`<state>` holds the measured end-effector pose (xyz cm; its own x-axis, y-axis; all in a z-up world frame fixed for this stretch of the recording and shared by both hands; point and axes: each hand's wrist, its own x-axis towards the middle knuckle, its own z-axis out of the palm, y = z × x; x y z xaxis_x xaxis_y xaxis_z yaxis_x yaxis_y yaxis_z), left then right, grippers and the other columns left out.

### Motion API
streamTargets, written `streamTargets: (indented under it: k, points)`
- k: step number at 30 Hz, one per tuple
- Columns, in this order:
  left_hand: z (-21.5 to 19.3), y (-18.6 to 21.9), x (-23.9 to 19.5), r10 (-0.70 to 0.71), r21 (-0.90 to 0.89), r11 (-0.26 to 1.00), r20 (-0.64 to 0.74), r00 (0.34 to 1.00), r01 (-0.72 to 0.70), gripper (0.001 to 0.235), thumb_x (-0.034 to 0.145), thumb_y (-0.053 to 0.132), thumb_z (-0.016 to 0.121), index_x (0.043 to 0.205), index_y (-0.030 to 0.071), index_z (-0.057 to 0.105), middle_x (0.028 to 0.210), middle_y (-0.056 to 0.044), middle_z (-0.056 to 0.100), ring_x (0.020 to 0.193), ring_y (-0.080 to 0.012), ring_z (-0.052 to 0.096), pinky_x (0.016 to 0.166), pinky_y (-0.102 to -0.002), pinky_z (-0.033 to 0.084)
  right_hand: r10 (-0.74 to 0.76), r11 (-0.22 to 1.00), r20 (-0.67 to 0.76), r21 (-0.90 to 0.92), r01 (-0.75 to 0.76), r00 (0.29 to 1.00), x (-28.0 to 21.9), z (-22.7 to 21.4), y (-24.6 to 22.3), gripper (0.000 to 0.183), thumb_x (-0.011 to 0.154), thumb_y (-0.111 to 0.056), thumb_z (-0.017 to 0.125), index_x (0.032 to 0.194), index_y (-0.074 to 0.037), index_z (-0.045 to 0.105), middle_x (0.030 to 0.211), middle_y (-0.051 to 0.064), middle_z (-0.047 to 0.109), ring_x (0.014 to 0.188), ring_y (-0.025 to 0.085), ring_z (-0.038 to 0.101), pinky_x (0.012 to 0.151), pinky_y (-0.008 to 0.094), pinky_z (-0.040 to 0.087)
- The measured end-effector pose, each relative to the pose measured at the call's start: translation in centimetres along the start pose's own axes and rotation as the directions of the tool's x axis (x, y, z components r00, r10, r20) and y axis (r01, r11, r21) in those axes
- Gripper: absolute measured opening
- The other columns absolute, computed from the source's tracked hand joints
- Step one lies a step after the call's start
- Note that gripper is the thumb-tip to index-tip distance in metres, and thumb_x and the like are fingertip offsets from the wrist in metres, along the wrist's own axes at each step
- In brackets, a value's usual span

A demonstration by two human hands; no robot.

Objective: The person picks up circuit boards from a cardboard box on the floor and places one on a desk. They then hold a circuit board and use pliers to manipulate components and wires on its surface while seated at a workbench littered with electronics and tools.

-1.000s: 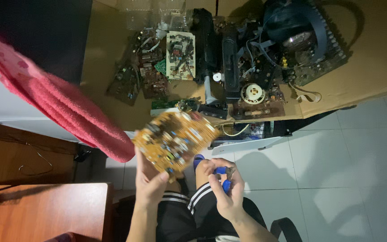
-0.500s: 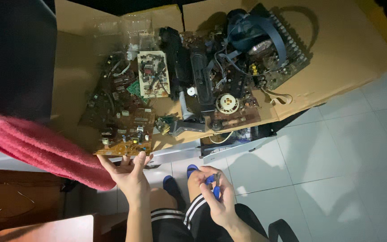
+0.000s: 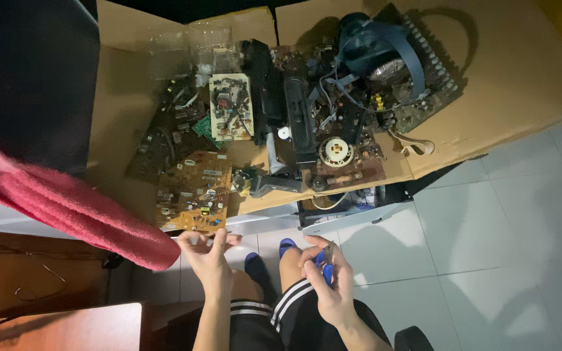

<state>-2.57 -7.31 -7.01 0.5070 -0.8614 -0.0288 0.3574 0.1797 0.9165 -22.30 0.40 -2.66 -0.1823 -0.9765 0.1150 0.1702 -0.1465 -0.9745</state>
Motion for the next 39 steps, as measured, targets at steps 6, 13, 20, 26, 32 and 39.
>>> streamTargets:
  k: [6,13,20,26,32,39]
  points:
    - [1.4,-3.5,-4.7,-0.059,0.164,0.987,0.367,0.928,-0.002,0.037,0.083,-0.005,0.069,0.066,0.016,0.043,0.064,0.004,0.042,0.055,-0.0068,0.038,0.047,-0.024,0.034,-0.031,0.998,-0.039,0.050,0.033,0.999,0.5,-0.4,1.3,0.036,0.092,-0.021,0.061,0.117,0.004,0.058,0.078,0.010,0.063,0.064,0.016,0.057,0.066,0.028,0.047]
    - [10.9,6.2,-1.9,0.190,0.284,0.856,0.604,0.774,-0.432,0.024,0.087,0.015,0.076,0.079,0.010,0.054,0.070,0.001,0.057,0.055,-0.0069,0.043,0.050,-0.022,0.037,-0.108,0.994,0.023,-0.031,0.109,0.994,-1.1,0.7,0.5,0.033,0.091,-0.019,0.060,0.116,0.003,0.059,0.080,0.011,0.065,0.072,0.017,0.061,0.072,0.028,0.048]
    - [16.2,7.4,6.9,0.161,0.625,0.305,0.710,0.685,-0.719,0.027,0.087,0.035,0.068,0.107,0.026,0.053,0.086,0.003,0.065,0.083,-0.0262,0.064,0.061,-0.046,0.049,-0.156,0.982,0.052,-0.100,0.161,0.986,-0.4,1.3,-0.8,0.031,0.091,-0.019,0.060,0.115,0.000,0.062,0.083,0.010,0.066,0.076,0.018,0.063,0.073,0.030,0.050]
    - [19.7,4.9,13.1,-0.015,0.834,0.013,0.552,0.834,-0.551,0.053,0.085,0.057,0.064,0.124,0.027,0.046,0.079,-0.019,0.071,0.075,-0.0474,0.069,0.063,-0.055,0.053,-0.183,0.966,0.057,-0.173,0.190,0.981,0.7,1.7,-1.8,0.029,0.089,-0.021,0.062,0.110,-0.001,0.065,0.085,0.009,0.069,0.079,0.017,0.065,0.077,0.029,0.052]
    - [20.8,5.4,14.1,-0.168,0.865,0.092,0.501,0.849,-0.492,0.061,0.083,0.055,0.066,0.130,0.024,0.042,0.089,-0.018,0.071,0.084,-0.0448,0.069,0.070,-0.054,0.055,-0.169,0.965,0.115,-0.183,0.188,0.979,1.2,1.4,-1.4,0.028,0.091,-0.018,0.060,0.114,-0.002,0.064,0.085,0.009,0.067,0.078,0.018,0.062,0.074,0.030,0.051]
    - [19.9,3.6,17.3,-0.381,0.708,0.706,0.414,0.827,-0.030,0.069,0.084,0.024,0.075,0.142,0.017,0.038,0.083,-0.009,0.071,0.042,-0.0113,0.053,0.030,-0.023,0.041,-0.100,0.982,0.102,-0.153,0.115,0.990,1.2,1.2,-0.4,0.028,0.090,-0.019,0.061,0.112,-0.003,0.064,0.083,0.010,0.069,0.076,0.017,0.062,0.068,0.027,0.049]
